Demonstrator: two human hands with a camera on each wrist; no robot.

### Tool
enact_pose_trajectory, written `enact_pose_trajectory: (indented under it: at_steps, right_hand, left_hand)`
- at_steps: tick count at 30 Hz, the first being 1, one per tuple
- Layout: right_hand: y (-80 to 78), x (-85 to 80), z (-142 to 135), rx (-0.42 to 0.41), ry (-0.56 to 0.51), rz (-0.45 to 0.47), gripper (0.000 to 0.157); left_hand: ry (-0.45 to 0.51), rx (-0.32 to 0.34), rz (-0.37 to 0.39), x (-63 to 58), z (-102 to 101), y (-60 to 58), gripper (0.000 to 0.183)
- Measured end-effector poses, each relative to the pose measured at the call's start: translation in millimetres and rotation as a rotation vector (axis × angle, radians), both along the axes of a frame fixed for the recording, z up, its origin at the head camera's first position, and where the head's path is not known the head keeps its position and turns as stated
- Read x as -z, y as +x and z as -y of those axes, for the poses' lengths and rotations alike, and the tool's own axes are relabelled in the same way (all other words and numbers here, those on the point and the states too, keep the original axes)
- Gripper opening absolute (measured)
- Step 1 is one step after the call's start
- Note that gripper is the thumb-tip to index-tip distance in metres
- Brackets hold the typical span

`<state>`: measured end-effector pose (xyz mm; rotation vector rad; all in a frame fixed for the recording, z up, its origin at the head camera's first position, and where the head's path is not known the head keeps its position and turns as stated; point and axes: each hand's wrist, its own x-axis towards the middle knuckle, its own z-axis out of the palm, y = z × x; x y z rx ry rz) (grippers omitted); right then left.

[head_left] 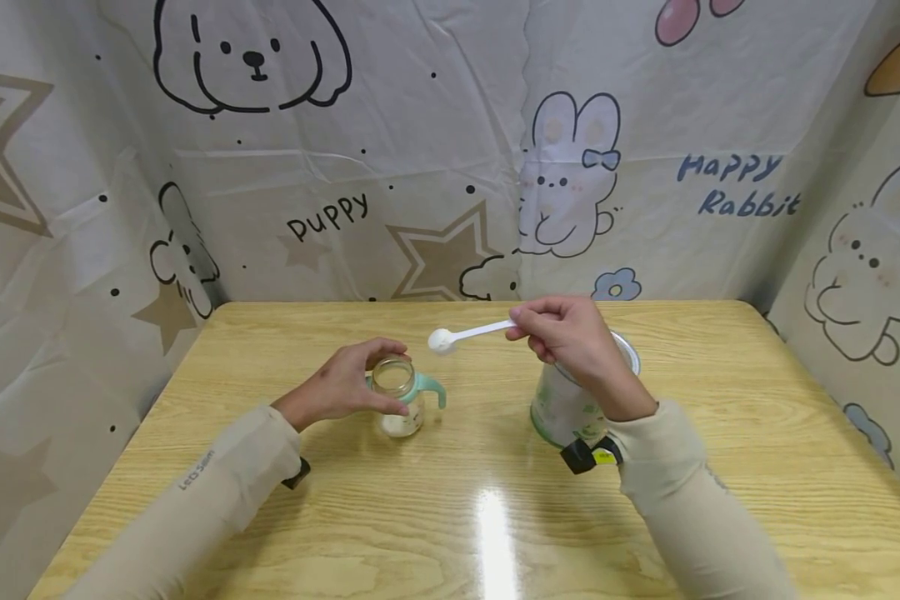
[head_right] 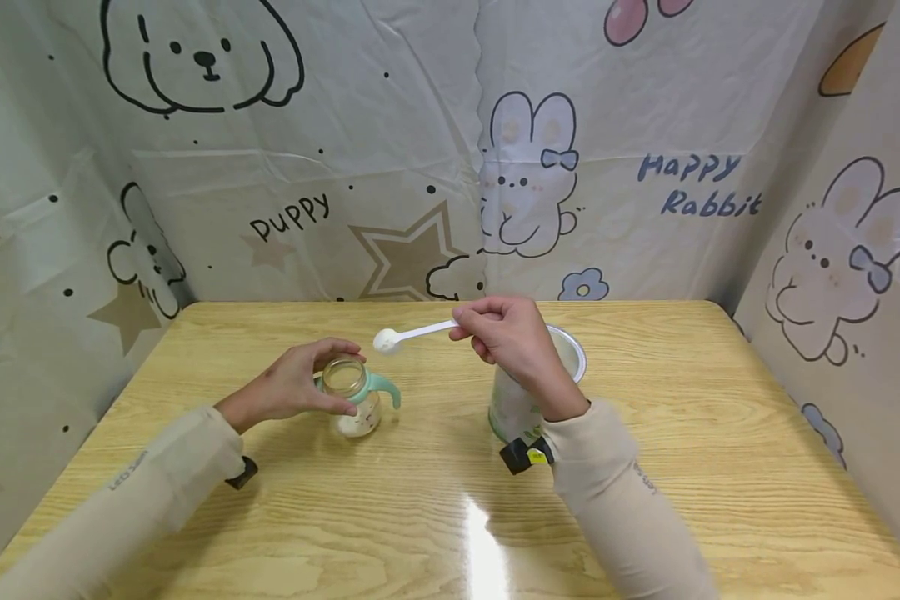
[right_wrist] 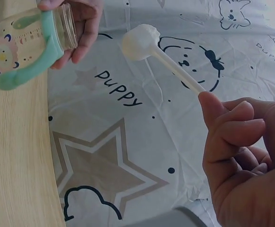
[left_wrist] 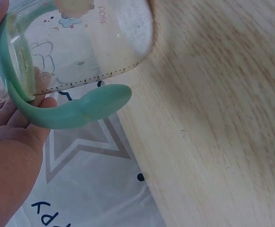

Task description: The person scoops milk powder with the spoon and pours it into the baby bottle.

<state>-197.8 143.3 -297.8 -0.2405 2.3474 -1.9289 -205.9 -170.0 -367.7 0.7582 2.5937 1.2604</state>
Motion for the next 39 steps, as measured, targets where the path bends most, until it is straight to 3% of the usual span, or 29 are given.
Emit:
enact_pose_trajectory:
  at_steps: [9,30,39]
  right_hand:
    - [0.5,3.8,14.1,-0.007,0.009,0.022,0.025]
    - [-2.4,19.5,48.1,-0.028,0.016,0.019,0.02]
    - [-3.3,28.5,53.4,-0.053,0.024,0.012,0.025]
  left_hand:
    - [-0.003,-0.016,-0.016,3.2,1.3,-0.5,0.08]
    - [0.016,-0.021,0.023,6.4,1.7,-3.3,0.076]
    - [0.04,-0.019,0.035,9.0,3.0,-4.8,0.077]
